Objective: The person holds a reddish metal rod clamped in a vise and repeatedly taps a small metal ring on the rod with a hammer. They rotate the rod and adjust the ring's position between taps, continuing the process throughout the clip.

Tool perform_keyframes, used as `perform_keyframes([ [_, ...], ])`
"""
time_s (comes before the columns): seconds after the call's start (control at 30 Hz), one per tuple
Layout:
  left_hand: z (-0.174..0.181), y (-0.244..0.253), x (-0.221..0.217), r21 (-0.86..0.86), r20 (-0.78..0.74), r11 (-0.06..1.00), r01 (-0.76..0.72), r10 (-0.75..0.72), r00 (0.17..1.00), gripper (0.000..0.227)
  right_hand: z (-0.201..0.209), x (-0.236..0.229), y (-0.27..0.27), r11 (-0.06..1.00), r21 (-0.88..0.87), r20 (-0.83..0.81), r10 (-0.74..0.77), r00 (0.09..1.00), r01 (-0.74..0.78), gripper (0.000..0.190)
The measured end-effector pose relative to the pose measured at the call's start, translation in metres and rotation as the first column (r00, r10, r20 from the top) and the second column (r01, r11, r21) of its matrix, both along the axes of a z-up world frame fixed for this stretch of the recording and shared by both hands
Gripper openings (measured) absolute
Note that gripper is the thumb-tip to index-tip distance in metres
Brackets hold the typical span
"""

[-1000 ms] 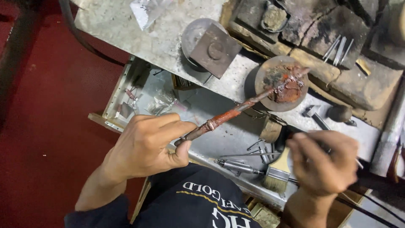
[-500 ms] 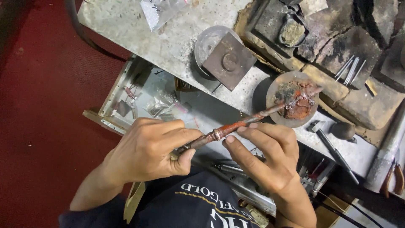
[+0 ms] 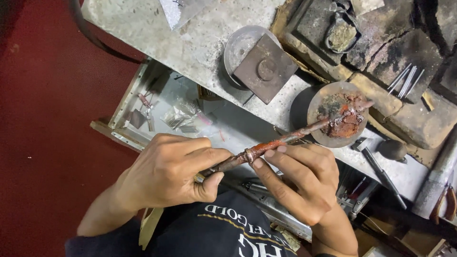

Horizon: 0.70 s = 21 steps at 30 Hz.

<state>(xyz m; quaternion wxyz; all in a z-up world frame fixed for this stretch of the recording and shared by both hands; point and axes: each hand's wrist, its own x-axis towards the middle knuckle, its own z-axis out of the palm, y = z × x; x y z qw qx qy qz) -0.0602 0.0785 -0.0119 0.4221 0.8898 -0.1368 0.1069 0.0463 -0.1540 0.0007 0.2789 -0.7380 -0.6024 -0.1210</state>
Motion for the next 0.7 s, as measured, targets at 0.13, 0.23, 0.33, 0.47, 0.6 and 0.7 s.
perform_keyframes([
  [0.13, 0.001, 0.0, 0.0, 0.009, 0.0, 1.0, 0.007, -0.007, 1.0, 0.021, -0.002, -0.001, -0.002, 1.0, -0.002, -0.016, -0.003, 1.0, 0.003, 0.01],
  [0.23, 0.0, 0.0, -0.001, 0.009, 0.002, 1.0, 0.008, -0.008, 1.0, 0.022, 0.0, -0.005, -0.003, 1.0, -0.002, -0.027, -0.027, 0.999, 0.027, 0.009],
  [0.33, -0.001, -0.001, -0.002, 0.007, 0.01, 1.0, 0.001, -0.001, 1.0, 0.02, 0.002, -0.01, -0.004, 0.993, -0.023, -0.091, -0.117, 0.989, 0.115, 0.007],
  [0.47, 0.001, -0.003, -0.002, 0.006, -0.01, 1.0, -0.01, 0.01, 1.0, 0.017, -0.006, -0.011, -0.011, 0.981, 0.029, -0.067, -0.187, 0.98, 0.189, 0.007],
  [0.6, 0.001, -0.005, -0.005, 0.026, -0.018, 0.999, -0.022, 0.023, 1.0, 0.015, -0.011, -0.011, -0.016, 0.98, 0.059, -0.058, -0.189, 0.98, 0.192, 0.007],
  [0.7, -0.001, -0.006, -0.006, 0.0, -0.007, 1.0, -0.019, 0.019, 1.0, 0.02, -0.014, -0.01, -0.018, 0.982, 0.066, -0.047, -0.175, 0.983, 0.178, 0.006],
])
